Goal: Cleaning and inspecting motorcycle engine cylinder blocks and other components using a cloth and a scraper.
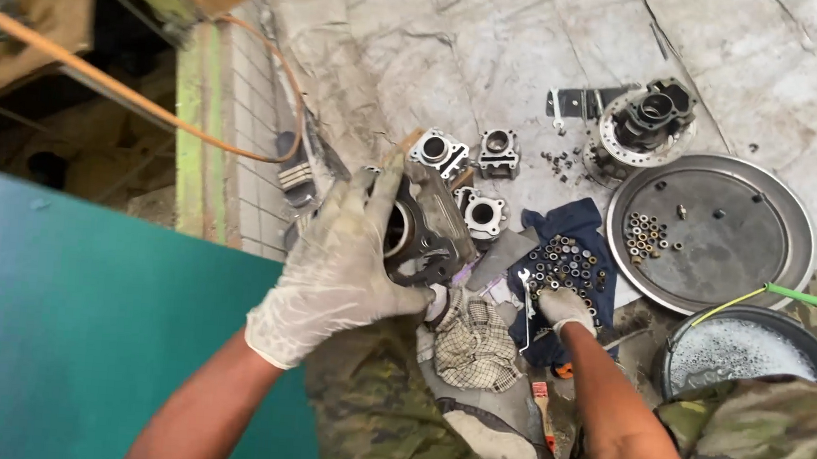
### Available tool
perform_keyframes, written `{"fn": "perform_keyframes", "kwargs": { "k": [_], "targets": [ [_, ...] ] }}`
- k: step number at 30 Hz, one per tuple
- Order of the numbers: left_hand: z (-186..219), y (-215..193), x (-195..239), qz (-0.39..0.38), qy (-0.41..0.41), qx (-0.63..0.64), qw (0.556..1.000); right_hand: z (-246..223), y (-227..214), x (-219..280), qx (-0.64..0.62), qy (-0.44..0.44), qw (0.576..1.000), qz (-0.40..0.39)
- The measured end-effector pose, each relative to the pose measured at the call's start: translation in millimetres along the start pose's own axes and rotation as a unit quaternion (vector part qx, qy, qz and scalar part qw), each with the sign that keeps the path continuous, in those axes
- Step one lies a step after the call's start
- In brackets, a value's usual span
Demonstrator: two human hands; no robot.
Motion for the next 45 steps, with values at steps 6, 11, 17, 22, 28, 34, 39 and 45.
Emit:
{"fn": "perform_keyframes", "kwargs": {
  "k": [6, 11, 17, 22, 28, 34, 39, 45],
  "targets": [
    [-20.0, -23.4, 51.7, -0.020, -0.038, -0.102, 0.994, -43.8, -61.6, 14.1, -0.033, -0.212, 0.972, 0.093],
    [-47.3, 17.6, 67.6, -0.068, -0.057, -0.101, 0.991, -108.6, -180.4, 187.1, -0.153, -0.187, 0.968, 0.065],
    [-73.0, 48.0, 80.2, -0.055, -0.057, -0.032, 0.996, -86.4, -210.8, 275.8, -0.046, -0.376, 0.918, 0.116],
    [-77.6, 50.2, 79.5, -0.018, -0.052, 0.035, 0.998, -47.7, -177.4, 287.2, -0.067, -0.619, 0.762, 0.178],
    [-77.2, 51.8, 80.2, -0.062, -0.024, 0.057, 0.996, -52.6, -180.2, 310.1, -0.027, -0.655, 0.699, 0.286],
    [-92.3, 56.4, 81.7, 0.004, 0.063, 0.140, 0.988, -41.9, -189.3, 302.3, 0.016, -0.633, 0.724, 0.274],
    [-92.6, 55.4, 82.9, -0.060, 0.040, 0.160, 0.984, -43.6, -197.0, 306.8, 0.045, -0.666, 0.673, 0.320],
    [-90.8, 69.6, 83.2, -0.002, 0.114, 0.146, 0.983, -37.2, -195.7, 304.2, 0.027, -0.671, 0.673, 0.311]
  ]
}}
Point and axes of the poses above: each hand's wrist, its own x-axis away from the middle knuckle, its own y-axis out of the palm, z = x × y, the point moved 3 cm from there along -x, towards the middle knuckle, and after that the axes turned 13 degrees about z, right-handed, at the moved point
